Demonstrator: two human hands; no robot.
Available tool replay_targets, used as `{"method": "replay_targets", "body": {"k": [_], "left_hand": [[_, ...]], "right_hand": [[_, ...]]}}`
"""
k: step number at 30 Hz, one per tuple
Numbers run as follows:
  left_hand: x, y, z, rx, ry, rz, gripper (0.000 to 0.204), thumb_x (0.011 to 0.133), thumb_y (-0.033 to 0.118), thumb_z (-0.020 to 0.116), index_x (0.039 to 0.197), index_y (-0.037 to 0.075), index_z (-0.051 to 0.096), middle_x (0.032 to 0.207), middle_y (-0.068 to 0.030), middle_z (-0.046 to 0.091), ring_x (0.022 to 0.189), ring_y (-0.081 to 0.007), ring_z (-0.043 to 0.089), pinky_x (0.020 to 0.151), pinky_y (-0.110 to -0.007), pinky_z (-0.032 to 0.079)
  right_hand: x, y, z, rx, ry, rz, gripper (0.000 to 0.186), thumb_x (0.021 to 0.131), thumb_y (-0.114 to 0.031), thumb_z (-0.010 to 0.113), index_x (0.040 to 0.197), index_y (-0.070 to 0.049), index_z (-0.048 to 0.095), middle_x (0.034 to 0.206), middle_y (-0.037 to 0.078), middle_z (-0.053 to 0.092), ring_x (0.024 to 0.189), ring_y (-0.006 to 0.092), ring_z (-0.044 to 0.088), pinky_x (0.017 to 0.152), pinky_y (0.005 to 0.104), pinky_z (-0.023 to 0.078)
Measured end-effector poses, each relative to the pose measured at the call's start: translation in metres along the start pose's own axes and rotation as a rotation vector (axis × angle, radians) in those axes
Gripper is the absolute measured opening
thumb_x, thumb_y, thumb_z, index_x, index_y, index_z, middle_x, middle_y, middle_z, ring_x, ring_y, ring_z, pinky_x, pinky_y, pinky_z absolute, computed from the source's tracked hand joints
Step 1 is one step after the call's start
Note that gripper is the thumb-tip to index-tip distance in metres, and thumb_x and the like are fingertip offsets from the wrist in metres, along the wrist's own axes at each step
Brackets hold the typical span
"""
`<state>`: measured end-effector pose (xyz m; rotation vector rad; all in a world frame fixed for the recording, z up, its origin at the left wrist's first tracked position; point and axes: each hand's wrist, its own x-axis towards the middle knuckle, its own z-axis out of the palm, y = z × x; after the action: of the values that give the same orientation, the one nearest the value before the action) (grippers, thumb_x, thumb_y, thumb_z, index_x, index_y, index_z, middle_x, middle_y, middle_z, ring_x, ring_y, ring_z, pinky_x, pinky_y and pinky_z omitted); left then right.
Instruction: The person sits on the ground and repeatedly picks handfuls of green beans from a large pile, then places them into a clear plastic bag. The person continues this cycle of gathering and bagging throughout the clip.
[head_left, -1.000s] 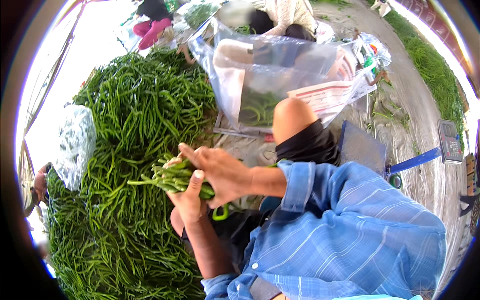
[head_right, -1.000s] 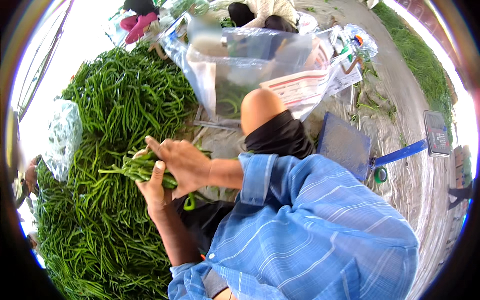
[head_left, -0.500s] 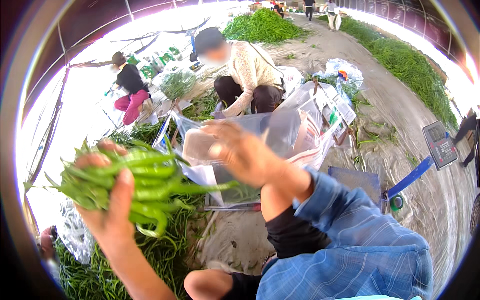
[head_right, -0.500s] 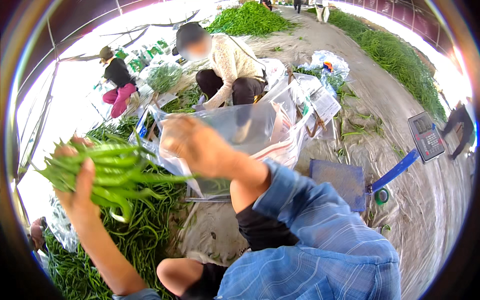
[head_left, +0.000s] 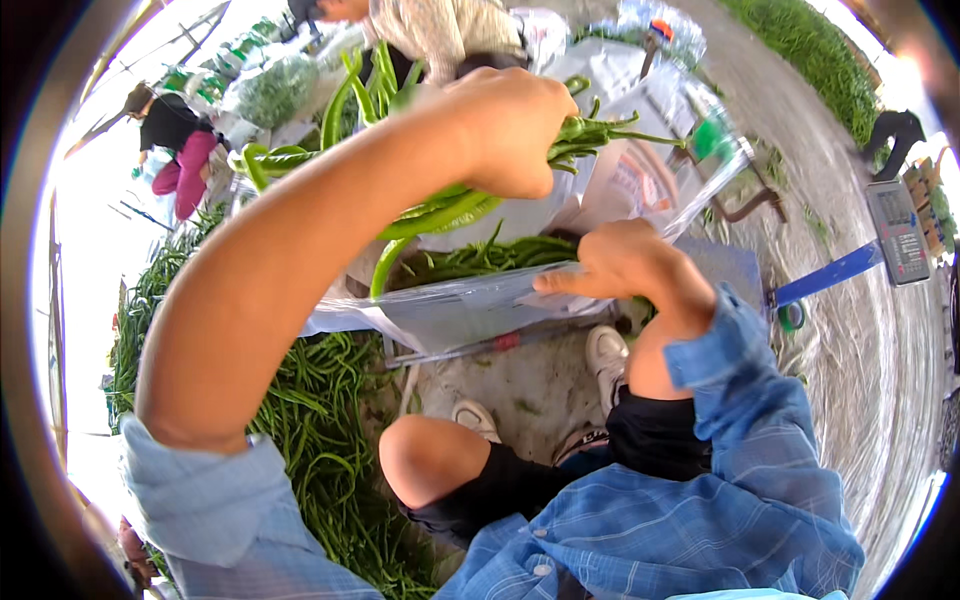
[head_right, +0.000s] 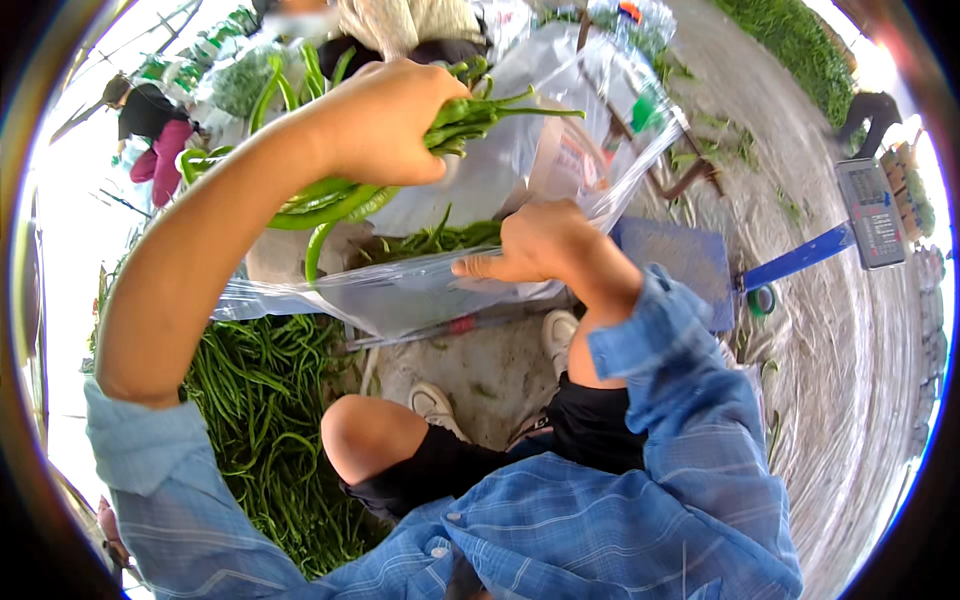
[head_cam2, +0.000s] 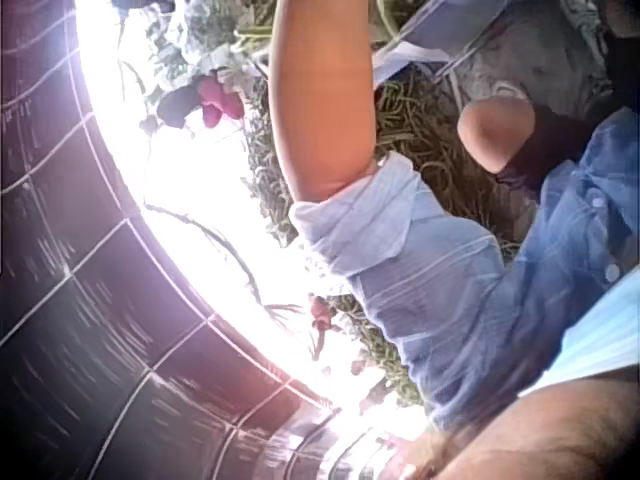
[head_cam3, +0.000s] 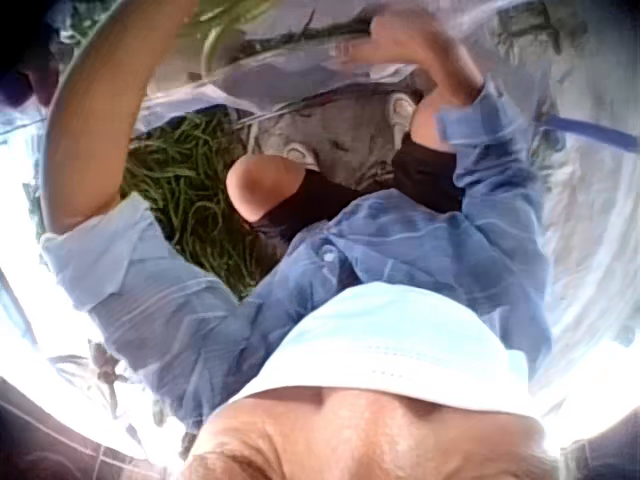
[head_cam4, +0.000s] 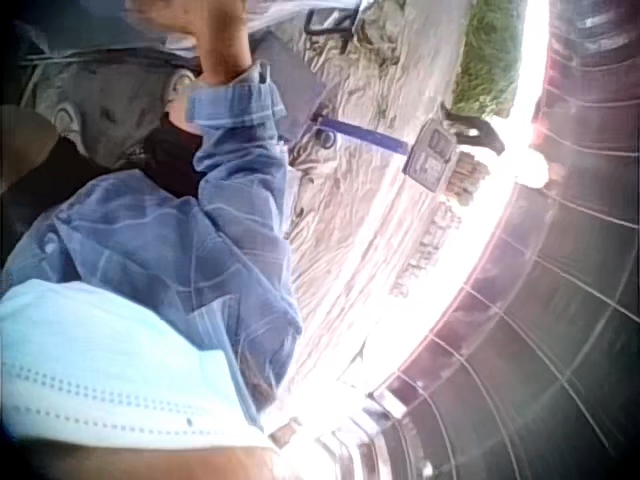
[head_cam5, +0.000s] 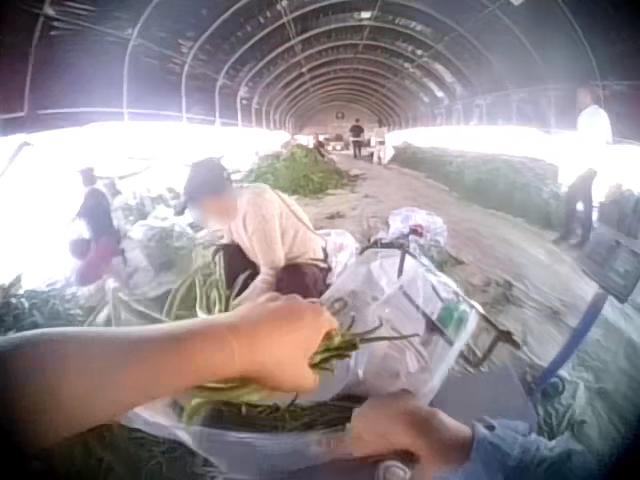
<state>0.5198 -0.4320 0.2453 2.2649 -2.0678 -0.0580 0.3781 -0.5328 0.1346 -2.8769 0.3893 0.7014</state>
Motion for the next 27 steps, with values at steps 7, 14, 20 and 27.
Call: {"method": "replay_targets", "body": {"k": [7,14,20,27], "left_hand": [[0.054,-0.038,0.103,-0.100,-0.811,-0.105,0.044,0.061,0.018,0.075,0.101,0.000,0.067,0.091,-0.0188,0.070,0.090,-0.0313,0.068,0.079,-0.040,0.053],[0.070,0.011,0.125,-0.087,-0.981,0.147,0.019,0.065,0.015,0.070,0.081,0.004,0.072,0.084,-0.0168,0.070,0.085,-0.0345,0.069,0.074,-0.041,0.055],[0.037,0.020,0.148,-0.088,-0.764,0.081,0.034,0.069,0.011,0.066,0.103,0.010,0.068,0.092,-0.0128,0.060,0.081,-0.0329,0.065,0.067,-0.041,0.053],[0.034,-0.041,0.220,-0.404,-0.928,-0.407,0.038,0.065,0.023,0.073,0.100,0.008,0.068,0.090,-0.0180,0.069,0.089,-0.0352,0.067,0.082,-0.042,0.053]], "right_hand": [[-0.017,0.028,0.021,-0.048,0.187,-0.292,0.075,0.069,-0.076,0.061,0.063,-0.001,0.067,0.058,0.016,0.062,0.057,0.0350,0.063,0.059,0.0425,0.049],[-0.013,0.051,0.020,0.109,0.011,-0.449,0.070,0.066,-0.070,0.066,0.067,0.000,0.063,0.059,0.014,0.060,0.059,0.0337,0.061,0.064,0.0417,0.046],[-0.014,0.071,0.025,0.167,-0.028,-0.521,0.063,0.065,-0.064,0.070,0.073,-0.002,0.063,0.067,0.011,0.063,0.068,0.0265,0.063,0.070,0.0356,0.045],[-0.018,0.073,0.024,0.146,0.014,-0.557,0.061,0.061,-0.063,0.073,0.071,-0.003,0.061,0.064,0.008,0.060,0.064,0.0244,0.060,0.071,0.0346,0.044]]}}
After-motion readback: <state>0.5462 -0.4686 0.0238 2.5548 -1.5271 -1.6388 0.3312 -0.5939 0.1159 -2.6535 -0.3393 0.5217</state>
